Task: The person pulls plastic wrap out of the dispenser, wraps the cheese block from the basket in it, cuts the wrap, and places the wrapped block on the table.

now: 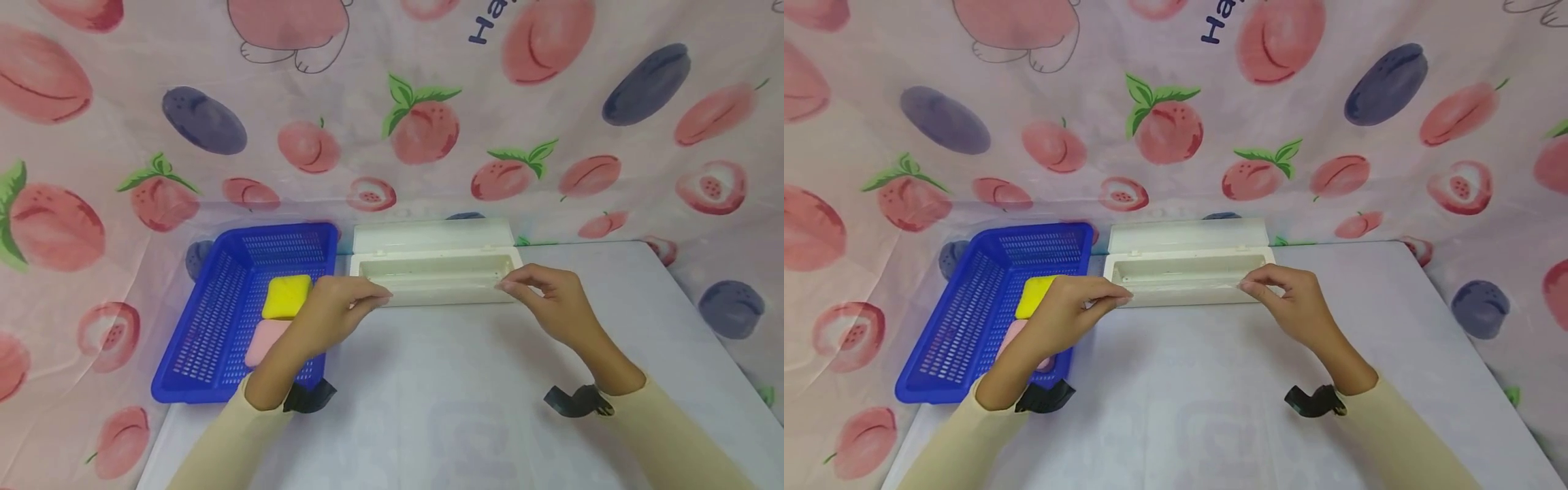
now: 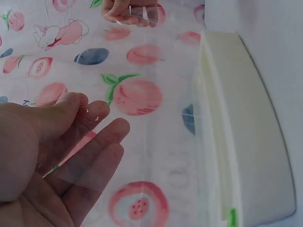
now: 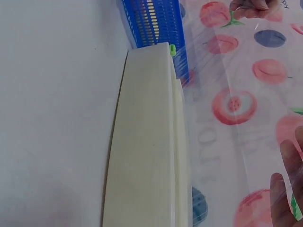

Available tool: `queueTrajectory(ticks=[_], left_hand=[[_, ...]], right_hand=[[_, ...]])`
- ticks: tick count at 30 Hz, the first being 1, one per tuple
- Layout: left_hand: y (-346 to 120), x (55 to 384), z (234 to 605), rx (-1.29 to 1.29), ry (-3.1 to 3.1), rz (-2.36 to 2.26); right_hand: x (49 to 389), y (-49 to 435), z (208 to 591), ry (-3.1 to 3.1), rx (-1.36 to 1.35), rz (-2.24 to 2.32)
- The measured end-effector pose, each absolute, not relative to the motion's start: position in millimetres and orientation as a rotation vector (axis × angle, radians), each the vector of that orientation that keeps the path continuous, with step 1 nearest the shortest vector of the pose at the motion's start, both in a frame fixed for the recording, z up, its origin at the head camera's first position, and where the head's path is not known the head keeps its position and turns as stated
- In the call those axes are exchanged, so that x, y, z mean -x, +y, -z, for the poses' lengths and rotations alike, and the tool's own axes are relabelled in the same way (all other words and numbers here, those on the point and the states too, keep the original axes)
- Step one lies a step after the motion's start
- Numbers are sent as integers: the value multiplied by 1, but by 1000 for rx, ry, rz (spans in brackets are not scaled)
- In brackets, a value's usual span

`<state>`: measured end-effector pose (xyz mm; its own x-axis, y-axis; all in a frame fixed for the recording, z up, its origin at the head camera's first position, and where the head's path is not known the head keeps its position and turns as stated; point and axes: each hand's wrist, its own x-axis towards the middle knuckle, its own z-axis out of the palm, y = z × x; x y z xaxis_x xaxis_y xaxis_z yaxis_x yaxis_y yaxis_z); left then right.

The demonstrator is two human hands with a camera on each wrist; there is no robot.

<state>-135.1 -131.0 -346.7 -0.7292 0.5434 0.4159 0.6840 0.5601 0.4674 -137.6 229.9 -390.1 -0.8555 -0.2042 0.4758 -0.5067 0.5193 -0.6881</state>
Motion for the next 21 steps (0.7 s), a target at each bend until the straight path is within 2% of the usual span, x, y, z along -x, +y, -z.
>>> queueTrajectory(ticks=[12, 21], left_hand=[[-134, 107, 380, 824, -2642, 1428], [-127, 93, 377, 852, -2466, 1293]], right_hand=[[114, 235, 394, -2461, -680, -1436], [105, 234, 389, -2378, -708, -1472]])
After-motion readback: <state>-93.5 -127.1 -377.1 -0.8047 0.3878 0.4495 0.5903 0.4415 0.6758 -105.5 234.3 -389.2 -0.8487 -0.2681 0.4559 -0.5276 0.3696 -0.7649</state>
